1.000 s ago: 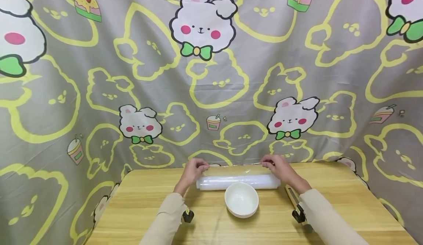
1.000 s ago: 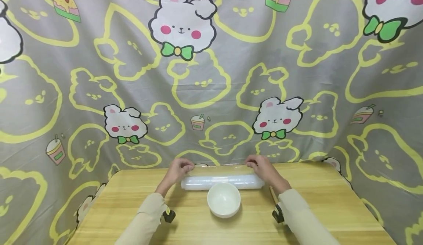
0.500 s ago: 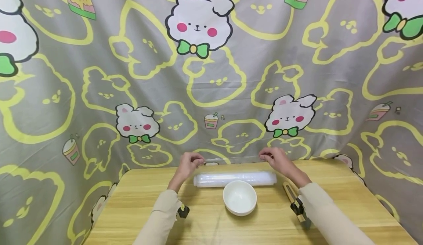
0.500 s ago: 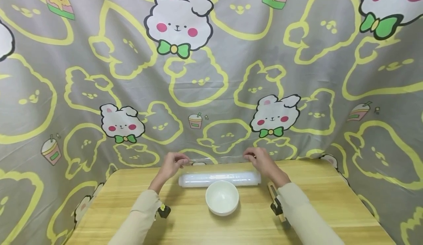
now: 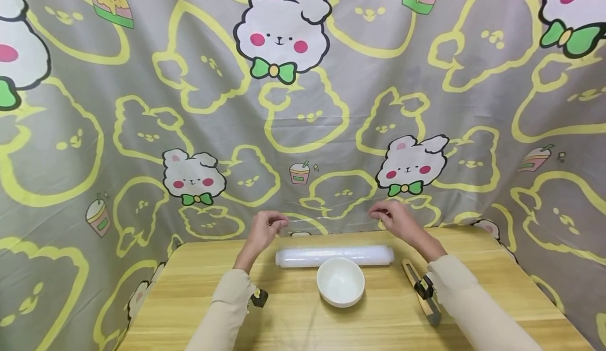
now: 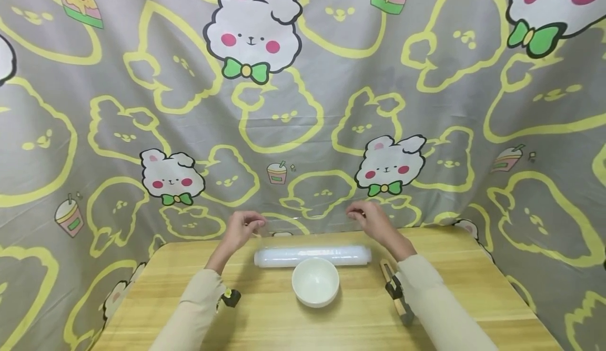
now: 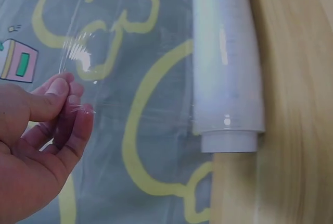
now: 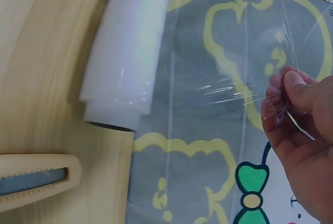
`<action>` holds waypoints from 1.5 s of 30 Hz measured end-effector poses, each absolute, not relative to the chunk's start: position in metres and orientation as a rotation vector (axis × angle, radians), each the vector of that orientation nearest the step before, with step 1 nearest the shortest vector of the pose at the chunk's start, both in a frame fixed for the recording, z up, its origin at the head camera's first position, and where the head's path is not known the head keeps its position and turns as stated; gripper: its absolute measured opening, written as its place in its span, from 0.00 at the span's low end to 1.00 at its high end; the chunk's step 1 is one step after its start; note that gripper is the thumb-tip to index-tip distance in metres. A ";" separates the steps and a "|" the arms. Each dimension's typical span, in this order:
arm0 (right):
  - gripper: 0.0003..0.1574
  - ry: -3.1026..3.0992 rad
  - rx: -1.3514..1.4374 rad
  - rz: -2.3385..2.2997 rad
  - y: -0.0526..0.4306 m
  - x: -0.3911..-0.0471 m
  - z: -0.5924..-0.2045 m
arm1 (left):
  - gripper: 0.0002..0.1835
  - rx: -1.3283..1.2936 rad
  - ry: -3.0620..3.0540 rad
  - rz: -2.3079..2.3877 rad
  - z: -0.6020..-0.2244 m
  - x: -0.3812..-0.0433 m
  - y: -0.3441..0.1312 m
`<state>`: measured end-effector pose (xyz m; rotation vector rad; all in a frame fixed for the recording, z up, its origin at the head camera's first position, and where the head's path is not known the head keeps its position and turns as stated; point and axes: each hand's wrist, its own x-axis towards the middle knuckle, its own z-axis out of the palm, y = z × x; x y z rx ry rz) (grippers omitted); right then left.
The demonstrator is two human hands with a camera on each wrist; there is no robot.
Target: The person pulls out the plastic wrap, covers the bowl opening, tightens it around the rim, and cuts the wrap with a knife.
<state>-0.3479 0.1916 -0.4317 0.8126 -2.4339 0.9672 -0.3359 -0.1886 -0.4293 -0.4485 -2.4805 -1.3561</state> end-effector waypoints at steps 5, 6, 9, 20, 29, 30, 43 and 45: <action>0.06 -2.426 0.790 0.978 0.190 -0.347 -0.423 | 0.05 -0.444 -2.489 -1.332 -0.418 -0.334 -0.190; 0.06 -2.425 0.786 0.989 0.190 -0.347 -0.422 | 0.05 -0.437 -2.490 -1.337 -0.416 -0.333 -0.190; 0.05 -2.401 0.783 1.020 0.191 -0.348 -0.420 | 0.06 -0.432 -2.491 -1.332 -0.411 -0.332 -0.189; 0.05 -2.273 0.836 0.998 0.189 -0.349 -0.404 | 0.03 -0.425 -2.408 -1.287 -0.400 -0.333 -0.188; 0.05 -2.215 0.812 0.927 0.188 -0.348 -0.395 | 0.04 -0.460 -2.341 -1.234 -0.389 -0.332 -0.186; 0.06 -2.202 0.817 0.919 0.188 -0.348 -0.394 | 0.04 -0.461 -2.338 -1.232 -0.388 -0.332 -0.186; 0.07 -2.178 0.805 0.916 0.187 -0.347 -0.383 | 0.05 -0.450 -2.325 -1.224 -0.376 -0.328 -0.187; 0.07 -2.182 0.808 0.929 0.187 -0.346 -0.381 | 0.05 -0.451 -2.320 -1.229 -0.374 -0.328 -0.187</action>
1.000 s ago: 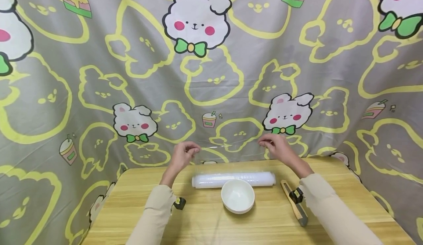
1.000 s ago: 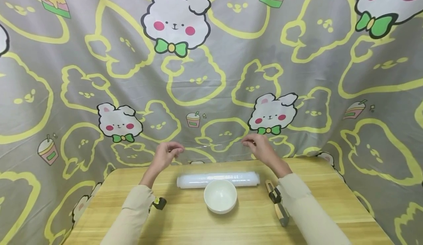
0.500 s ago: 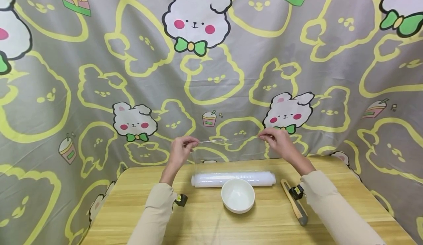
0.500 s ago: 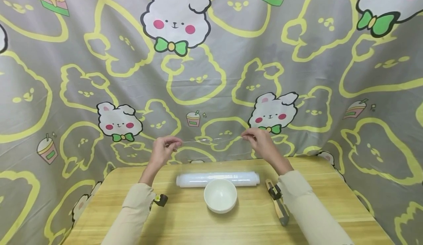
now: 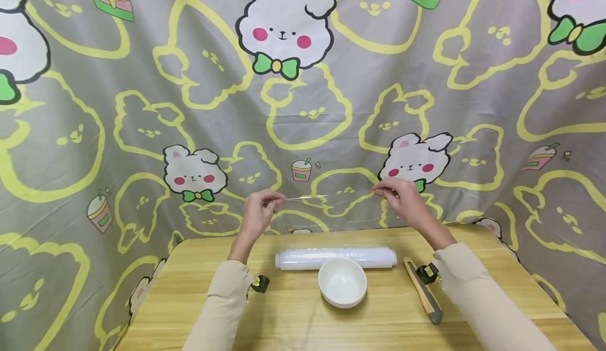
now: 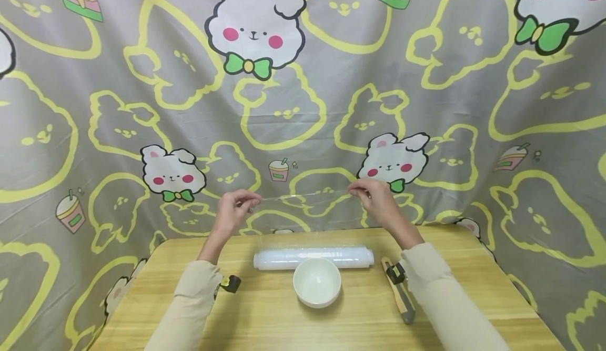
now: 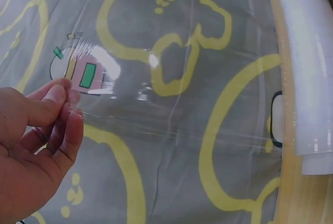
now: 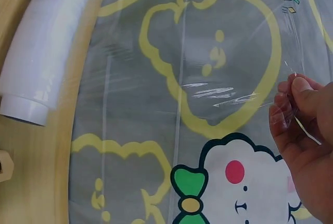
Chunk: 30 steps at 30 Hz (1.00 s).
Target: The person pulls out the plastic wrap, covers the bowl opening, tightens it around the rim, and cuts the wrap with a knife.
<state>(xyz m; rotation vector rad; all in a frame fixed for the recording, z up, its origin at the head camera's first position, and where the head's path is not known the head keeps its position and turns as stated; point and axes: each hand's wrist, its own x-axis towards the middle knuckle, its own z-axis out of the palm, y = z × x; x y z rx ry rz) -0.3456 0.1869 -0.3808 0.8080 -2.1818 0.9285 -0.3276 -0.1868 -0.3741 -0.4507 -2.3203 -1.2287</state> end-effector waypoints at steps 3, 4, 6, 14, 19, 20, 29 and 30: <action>0.07 -2.181 0.825 0.941 0.188 -0.342 -0.378 | 0.06 -0.449 -2.314 -1.228 -0.372 -0.328 -0.186; 0.08 -2.181 0.831 0.942 0.188 -0.341 -0.376 | 0.06 -0.456 -2.309 -1.221 -0.371 -0.328 -0.185; 0.08 -2.182 0.838 0.941 0.189 -0.337 -0.375 | 0.06 -0.472 -2.307 -1.204 -0.370 -0.328 -0.184; 0.10 -2.198 0.902 0.906 0.196 -0.317 -0.372 | 0.06 -0.522 -2.307 -1.188 -0.367 -0.324 -0.183; 0.12 -2.207 0.916 0.906 0.198 -0.303 -0.373 | 0.08 -0.572 -2.336 -1.182 -0.366 -0.313 -0.188; 0.12 -2.202 0.918 0.905 0.198 -0.300 -0.374 | 0.09 -0.585 -2.341 -1.180 -0.366 -0.310 -0.189; 0.19 -2.151 0.990 0.884 0.200 -0.269 -0.381 | 0.09 -0.739 -2.363 -1.174 -0.373 -0.279 -0.201; 0.19 -2.149 0.994 0.887 0.200 -0.266 -0.382 | 0.09 -0.754 -2.363 -1.179 -0.374 -0.276 -0.201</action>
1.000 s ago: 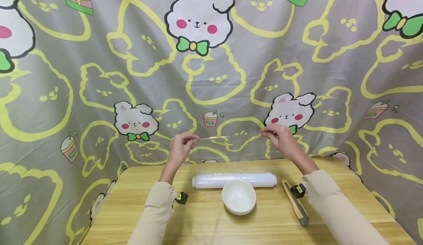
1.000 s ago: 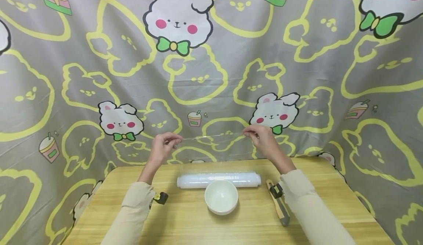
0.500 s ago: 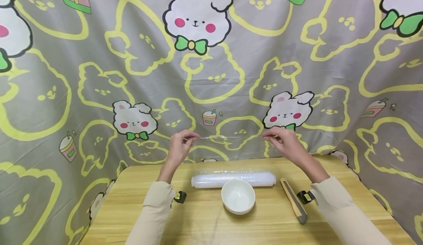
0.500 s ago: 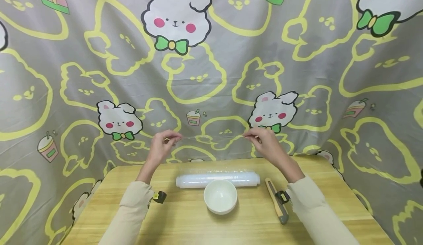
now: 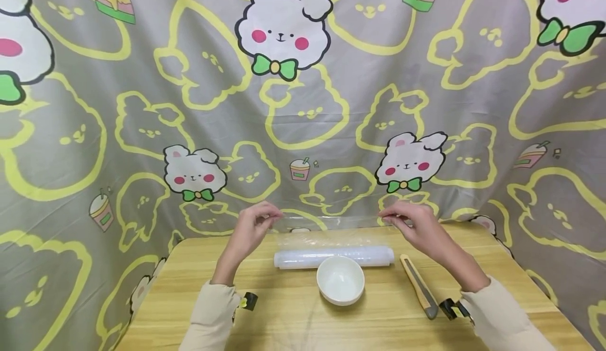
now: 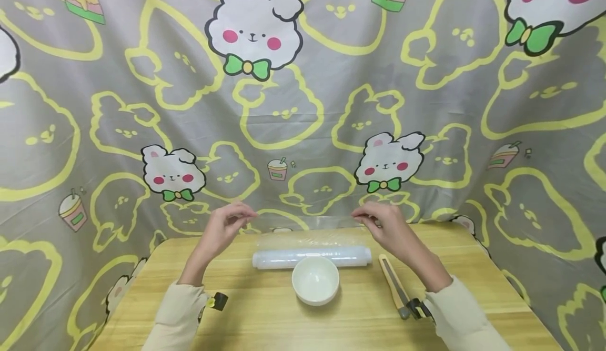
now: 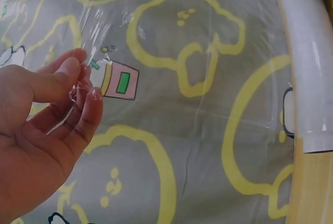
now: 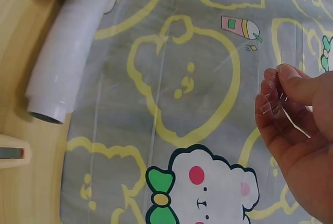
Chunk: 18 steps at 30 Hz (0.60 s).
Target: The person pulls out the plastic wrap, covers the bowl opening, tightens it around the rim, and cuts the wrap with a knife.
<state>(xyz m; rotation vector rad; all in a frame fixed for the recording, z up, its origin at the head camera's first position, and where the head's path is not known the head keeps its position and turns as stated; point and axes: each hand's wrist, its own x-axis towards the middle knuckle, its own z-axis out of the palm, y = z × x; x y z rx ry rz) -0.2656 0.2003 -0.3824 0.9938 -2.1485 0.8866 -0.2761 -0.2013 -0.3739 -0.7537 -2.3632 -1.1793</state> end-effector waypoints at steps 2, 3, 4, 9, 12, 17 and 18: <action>0.20 -2.127 1.015 0.890 0.201 -0.260 -0.384 | 0.10 -0.789 -2.358 -1.196 -0.377 -0.270 -0.203; 0.21 -2.113 1.027 0.892 0.201 -0.257 -0.386 | 0.10 -0.807 -2.357 -1.209 -0.378 -0.267 -0.205; 0.22 -2.103 1.036 0.892 0.202 -0.254 -0.388 | 0.11 -0.832 -2.357 -1.222 -0.380 -0.265 -0.206; 0.27 -2.066 1.067 0.910 0.204 -0.241 -0.399 | 0.11 -0.938 -2.394 -1.314 -0.391 -0.253 -0.211; 0.28 -2.074 1.080 0.923 0.203 -0.232 -0.405 | 0.09 -0.960 -2.442 -1.350 -0.397 -0.246 -0.216; 0.28 -2.129 1.081 0.971 0.203 -0.214 -0.416 | 0.07 -1.029 -2.484 -1.404 -0.404 -0.236 -0.222; 0.29 -2.141 1.076 0.977 0.203 -0.211 -0.419 | 0.07 -1.057 -2.488 -1.414 -0.405 -0.234 -0.223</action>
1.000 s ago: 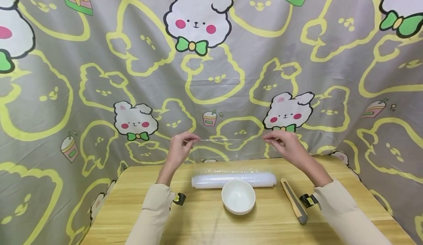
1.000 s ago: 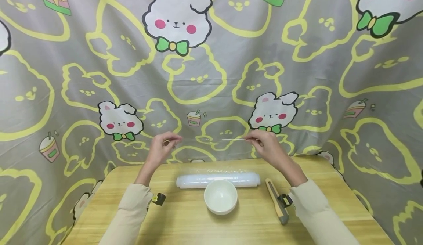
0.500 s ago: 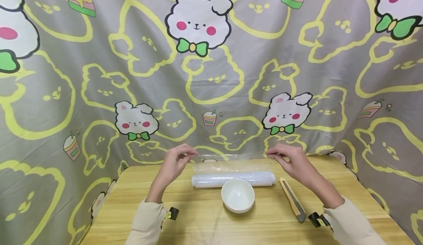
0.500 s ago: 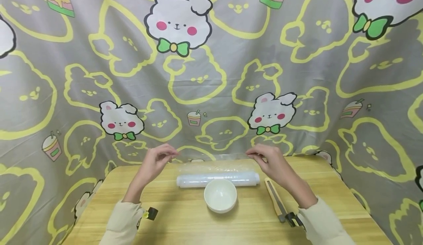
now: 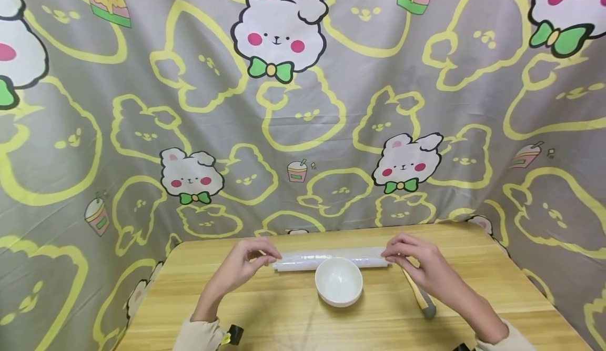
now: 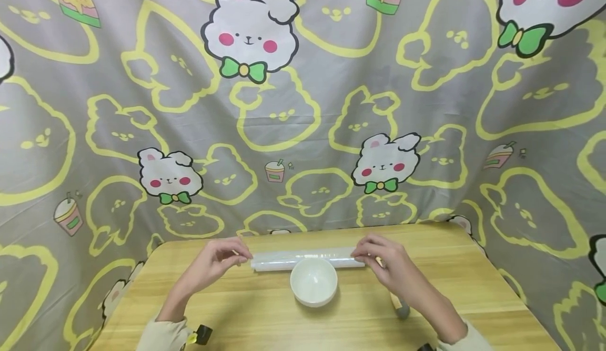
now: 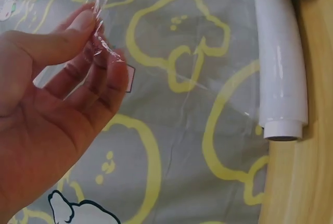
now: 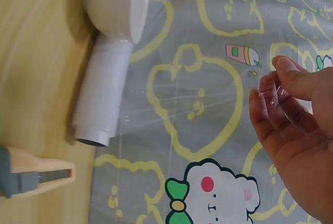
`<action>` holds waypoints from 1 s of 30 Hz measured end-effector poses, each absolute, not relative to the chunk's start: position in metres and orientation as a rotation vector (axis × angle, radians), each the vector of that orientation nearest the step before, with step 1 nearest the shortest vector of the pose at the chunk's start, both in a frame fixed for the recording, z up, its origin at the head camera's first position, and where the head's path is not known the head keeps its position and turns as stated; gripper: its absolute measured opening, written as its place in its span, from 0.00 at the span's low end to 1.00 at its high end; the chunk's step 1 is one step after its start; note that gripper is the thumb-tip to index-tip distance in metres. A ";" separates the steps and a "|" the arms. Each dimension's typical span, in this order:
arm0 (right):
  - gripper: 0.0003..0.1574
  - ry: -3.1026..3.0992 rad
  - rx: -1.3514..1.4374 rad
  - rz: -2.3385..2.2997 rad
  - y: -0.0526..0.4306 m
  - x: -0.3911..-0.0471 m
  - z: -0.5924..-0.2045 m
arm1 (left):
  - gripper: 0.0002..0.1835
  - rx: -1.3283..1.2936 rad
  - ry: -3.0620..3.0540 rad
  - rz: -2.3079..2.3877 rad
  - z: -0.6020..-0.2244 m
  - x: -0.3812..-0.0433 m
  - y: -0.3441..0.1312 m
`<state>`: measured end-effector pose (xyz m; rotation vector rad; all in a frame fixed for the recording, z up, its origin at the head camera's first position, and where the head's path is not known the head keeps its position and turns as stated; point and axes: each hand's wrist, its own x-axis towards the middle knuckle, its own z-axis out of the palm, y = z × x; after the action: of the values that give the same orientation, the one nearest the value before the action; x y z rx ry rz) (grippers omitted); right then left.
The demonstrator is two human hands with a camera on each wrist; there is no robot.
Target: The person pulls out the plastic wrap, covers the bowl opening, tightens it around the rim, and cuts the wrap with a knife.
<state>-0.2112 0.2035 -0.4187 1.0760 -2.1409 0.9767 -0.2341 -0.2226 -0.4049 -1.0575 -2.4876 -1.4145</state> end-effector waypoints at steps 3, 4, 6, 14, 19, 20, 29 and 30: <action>0.31 -2.145 1.071 0.991 0.203 -0.204 -0.427 | 0.07 -1.164 -2.489 -1.461 -0.410 -0.229 -0.225; 0.32 -2.148 1.067 0.998 0.203 -0.201 -0.429 | 0.06 -1.198 -2.493 -1.478 -0.413 -0.228 -0.226; 0.32 -2.144 1.076 1.018 0.204 -0.198 -0.435 | 0.06 -1.257 -2.498 -1.509 -0.418 -0.225 -0.227; 0.27 -2.078 1.176 1.035 0.203 -0.188 -0.455 | 0.05 -1.374 -2.501 -1.538 -0.435 -0.216 -0.229; 0.11 -2.052 1.247 1.012 0.204 -0.183 -0.469 | 0.08 -1.406 -2.522 -1.498 -0.444 -0.211 -0.226; 0.10 -2.062 1.256 1.021 0.205 -0.182 -0.472 | 0.09 -1.411 -2.533 -1.484 -0.447 -0.210 -0.225; 0.26 -2.088 1.367 1.023 0.207 -0.181 -0.500 | 0.05 -1.408 -2.632 -1.390 -0.469 -0.205 -0.220; 0.26 -2.119 1.357 1.007 0.207 -0.180 -0.502 | 0.05 -1.406 -2.640 -1.377 -0.470 -0.205 -0.220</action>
<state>-0.1802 0.2067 -0.5018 1.3567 -2.1195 1.0075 -0.2048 -0.2197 -0.4703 -1.4062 -2.6398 -1.3766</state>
